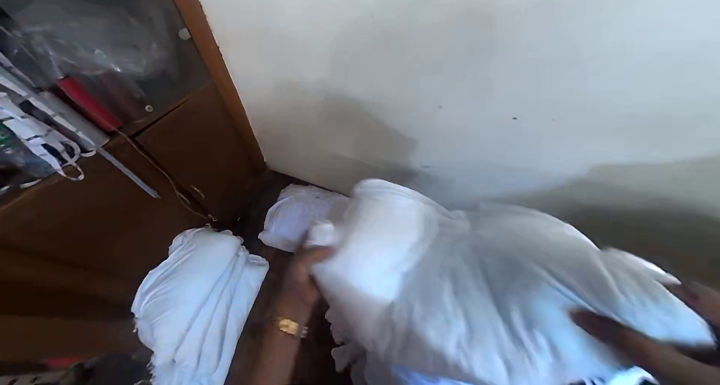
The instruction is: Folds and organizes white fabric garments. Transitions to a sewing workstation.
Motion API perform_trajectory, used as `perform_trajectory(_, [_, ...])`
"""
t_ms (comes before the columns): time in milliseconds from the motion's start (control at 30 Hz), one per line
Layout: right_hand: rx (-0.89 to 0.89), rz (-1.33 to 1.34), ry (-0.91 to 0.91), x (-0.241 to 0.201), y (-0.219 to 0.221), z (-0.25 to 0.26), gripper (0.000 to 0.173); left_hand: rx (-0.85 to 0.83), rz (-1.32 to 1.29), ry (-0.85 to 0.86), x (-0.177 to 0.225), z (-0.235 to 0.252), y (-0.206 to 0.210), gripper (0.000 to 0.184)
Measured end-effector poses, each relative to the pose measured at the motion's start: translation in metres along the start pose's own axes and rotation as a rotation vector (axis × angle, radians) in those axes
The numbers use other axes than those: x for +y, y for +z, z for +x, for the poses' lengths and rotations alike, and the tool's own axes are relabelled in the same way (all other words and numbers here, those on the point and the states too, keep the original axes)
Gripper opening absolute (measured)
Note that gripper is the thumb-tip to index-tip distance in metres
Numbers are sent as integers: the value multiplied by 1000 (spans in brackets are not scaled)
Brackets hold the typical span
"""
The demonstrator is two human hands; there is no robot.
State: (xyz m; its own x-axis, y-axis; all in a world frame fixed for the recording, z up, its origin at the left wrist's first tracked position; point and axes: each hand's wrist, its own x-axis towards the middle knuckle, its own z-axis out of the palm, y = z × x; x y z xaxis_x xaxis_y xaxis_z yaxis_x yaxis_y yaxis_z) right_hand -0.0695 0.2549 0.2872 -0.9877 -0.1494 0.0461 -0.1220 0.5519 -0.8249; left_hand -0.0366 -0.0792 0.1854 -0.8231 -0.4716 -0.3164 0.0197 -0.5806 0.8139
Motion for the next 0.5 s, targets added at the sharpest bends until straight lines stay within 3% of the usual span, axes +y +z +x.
perform_trajectory(33, [-26,-17,-83,-33,12,7,62,80,-22,97,27,-4,-18,16])
perform_trajectory(167, [-141,129,-433,-124,89,19,55,235,-116,545,118,-21,-128,29])
perform_trajectory(267, [-431,141,-526,-144,118,22,79,451,-138,747,158,-41,-214,23])
perform_trajectory(333, [-506,73,-501,-125,117,16,80,641,-127,695,154,-48,-278,29])
perform_trajectory(400, [-533,-45,-447,-90,101,7,79,833,-4,467,122,-58,-346,42])
perform_trajectory(467, [-559,-111,-333,-50,75,-2,79,1027,293,193,79,-68,-379,50])
perform_trajectory(500, [-566,-126,-250,-30,61,-8,79,1047,517,73,56,-72,-386,49])
